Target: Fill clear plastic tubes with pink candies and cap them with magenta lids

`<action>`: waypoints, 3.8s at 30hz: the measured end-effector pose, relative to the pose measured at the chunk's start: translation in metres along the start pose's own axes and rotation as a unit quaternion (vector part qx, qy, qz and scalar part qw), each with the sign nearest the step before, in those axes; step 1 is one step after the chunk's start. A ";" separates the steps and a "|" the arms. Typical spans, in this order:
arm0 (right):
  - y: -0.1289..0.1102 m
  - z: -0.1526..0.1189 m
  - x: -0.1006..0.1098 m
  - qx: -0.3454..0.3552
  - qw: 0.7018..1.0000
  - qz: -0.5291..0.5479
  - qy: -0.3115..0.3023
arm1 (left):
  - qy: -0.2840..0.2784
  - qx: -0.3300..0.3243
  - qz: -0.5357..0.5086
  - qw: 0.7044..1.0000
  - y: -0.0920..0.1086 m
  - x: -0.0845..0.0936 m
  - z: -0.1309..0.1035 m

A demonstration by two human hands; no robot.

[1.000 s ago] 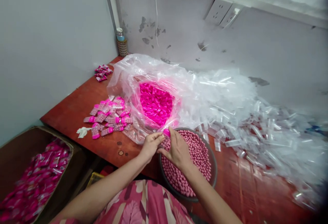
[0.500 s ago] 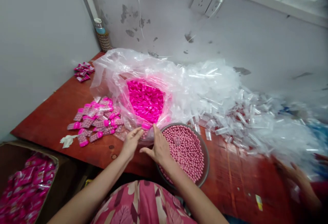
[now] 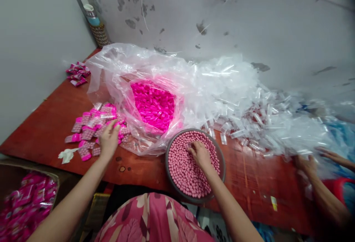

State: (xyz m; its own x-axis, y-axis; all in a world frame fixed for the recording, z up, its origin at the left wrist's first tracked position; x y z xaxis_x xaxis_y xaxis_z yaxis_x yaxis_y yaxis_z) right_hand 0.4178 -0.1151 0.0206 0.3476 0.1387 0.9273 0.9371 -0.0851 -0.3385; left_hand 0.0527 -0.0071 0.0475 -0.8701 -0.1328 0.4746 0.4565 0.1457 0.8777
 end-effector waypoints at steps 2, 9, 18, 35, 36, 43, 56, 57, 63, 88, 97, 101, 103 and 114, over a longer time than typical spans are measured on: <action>-0.005 0.003 -0.004 0.008 0.999 0.011 -0.029 | -0.073 -0.050 -0.001 0.996 0.021 -0.028 -0.021; -0.020 0.008 -0.012 0.059 0.988 0.123 -0.078 | -0.273 -0.188 -0.027 0.943 0.068 -0.099 -0.081; -0.007 -0.021 -0.005 0.059 0.942 0.329 -0.029 | -0.380 -0.187 -0.002 0.906 0.081 -0.146 -0.119; -0.022 -0.044 0.072 0.150 0.945 0.289 -0.011 | -0.539 -0.127 -0.194 0.810 0.104 -0.168 -0.119; -0.022 -0.045 0.071 0.131 0.949 0.285 -0.013 | -0.535 -0.118 -0.206 0.811 0.103 -0.166 -0.119; -0.009 -0.020 0.049 0.027 0.982 0.180 -0.043 | -0.471 0.033 -0.342 0.813 0.082 -0.137 -0.106; -0.121 0.239 0.010 -0.034 0.997 -0.003 -0.074 | -0.321 0.143 -0.396 0.848 0.024 -0.058 -0.048; -0.123 0.253 0.004 -0.060 0.995 -0.014 -0.076 | -0.317 0.149 -0.399 0.847 0.021 -0.055 -0.045; -0.124 0.303 -0.027 -0.192 0.976 -0.063 -0.086 | -0.282 0.167 -0.391 0.860 0.010 -0.043 -0.028; -0.132 0.126 0.048 0.034 0.843 0.503 -0.186 | -0.246 0.077 -0.434 0.863 0.065 -0.072 -0.022; -0.113 0.055 0.080 0.061 0.846 0.509 -0.148 | -0.312 -0.008 -0.298 0.902 0.087 -0.080 -0.065; -0.114 0.035 0.091 0.153 0.926 0.343 -0.036 | -0.282 -0.070 -0.212 0.933 0.094 -0.081 -0.078; -0.119 0.026 0.092 0.199 0.942 0.269 -0.020 | -0.261 -0.101 -0.179 0.943 0.098 -0.079 -0.083; -0.125 -0.003 0.091 0.318 0.946 0.063 0.003 | -0.277 -0.214 -0.087 0.933 0.110 -0.063 -0.099</action>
State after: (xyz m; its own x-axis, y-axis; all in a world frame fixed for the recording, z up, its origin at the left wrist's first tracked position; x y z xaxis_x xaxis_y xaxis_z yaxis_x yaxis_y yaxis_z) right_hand 0.3324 -0.0951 0.1478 0.4601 0.1611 0.8731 0.7184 0.5102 -0.4727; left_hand 0.1759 -0.0799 0.1211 -0.8458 0.4271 0.3198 0.2286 -0.2514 0.9405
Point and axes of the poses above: each hand's wrist, its own z-axis towards the middle knuckle, its own x-axis out of the back of the hand, y = z × x, the point moved 2 cm from there along z, towards the middle knuckle, and after that the axes turned 8 degrees about -y, right-handed, at the moved point
